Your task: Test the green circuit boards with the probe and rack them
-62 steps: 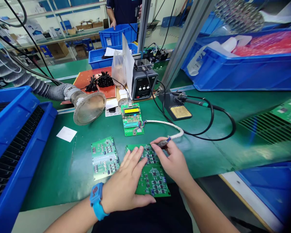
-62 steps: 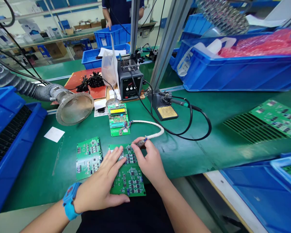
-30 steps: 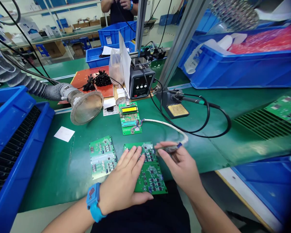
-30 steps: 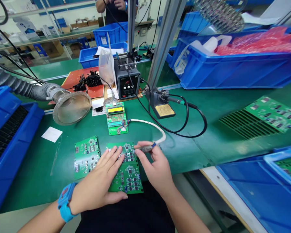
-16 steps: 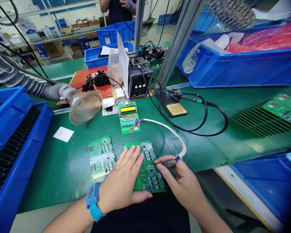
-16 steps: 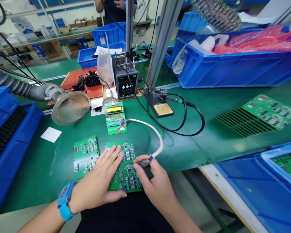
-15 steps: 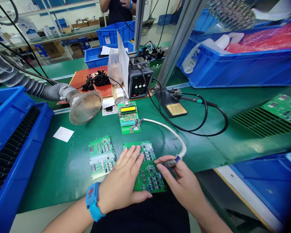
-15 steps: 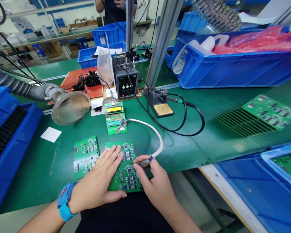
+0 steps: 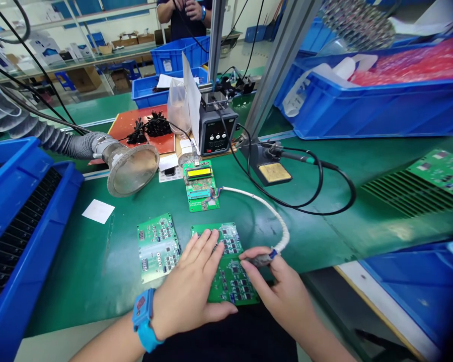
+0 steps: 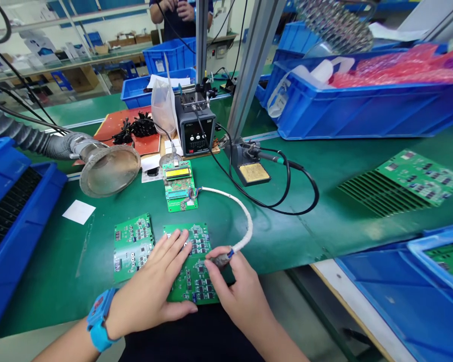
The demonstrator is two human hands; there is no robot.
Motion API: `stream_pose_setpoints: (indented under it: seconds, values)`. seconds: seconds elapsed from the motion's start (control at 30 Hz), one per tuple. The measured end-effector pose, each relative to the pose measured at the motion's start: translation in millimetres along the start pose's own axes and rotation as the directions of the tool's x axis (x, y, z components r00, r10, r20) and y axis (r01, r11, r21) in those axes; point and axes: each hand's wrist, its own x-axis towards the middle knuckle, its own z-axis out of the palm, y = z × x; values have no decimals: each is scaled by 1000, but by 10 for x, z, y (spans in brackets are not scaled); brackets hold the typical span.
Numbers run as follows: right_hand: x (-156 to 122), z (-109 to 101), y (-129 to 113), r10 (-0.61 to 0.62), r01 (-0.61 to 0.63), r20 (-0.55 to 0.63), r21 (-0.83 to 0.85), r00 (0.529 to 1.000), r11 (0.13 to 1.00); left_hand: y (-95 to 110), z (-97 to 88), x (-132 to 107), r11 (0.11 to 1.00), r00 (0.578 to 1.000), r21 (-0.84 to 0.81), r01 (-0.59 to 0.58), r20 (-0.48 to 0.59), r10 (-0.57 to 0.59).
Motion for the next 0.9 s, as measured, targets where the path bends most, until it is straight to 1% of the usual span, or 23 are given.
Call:
stream_pose_setpoints:
  seconds: [0.1,0.2,0.3,0.43,0.57,0.67,0.73,0.8,0.9]
  values:
    - [-12,46,12,-31,31,-56,-2,998,1000,0,10,-4,1000,1000,-13,2,-6,-2]
    - [-20,79,12,-36,38,-85,23,996,999,1,11,-7,1000,1000,-25,2,-13,-2]
    - [-32,73,5,-5,8,-70,43,998,999,6,-2,-1,999,1000,-32,6,-5,-6]
    - [-55,42,10,39,-37,-16,69,999,997,16,-44,12,1000,1000,-28,14,11,-14]
    - [-57,41,17,50,-49,-11,79,999,996,16,-119,39,999,1000,-49,16,-4,-16]
    - [-53,49,8,42,-41,-21,63,999,997,-4,-173,123,997,999,-78,7,-43,-10]
    - [-55,52,1,36,-34,-23,59,999,998,-31,-189,217,997,996,-81,10,-90,-17]
    - [-57,53,-3,34,-32,-21,58,999,998,-66,-188,323,998,991,-52,26,-127,-33]
    - [-55,57,-3,32,-30,-28,50,999,998,-111,-172,447,1000,989,14,25,-146,-22]
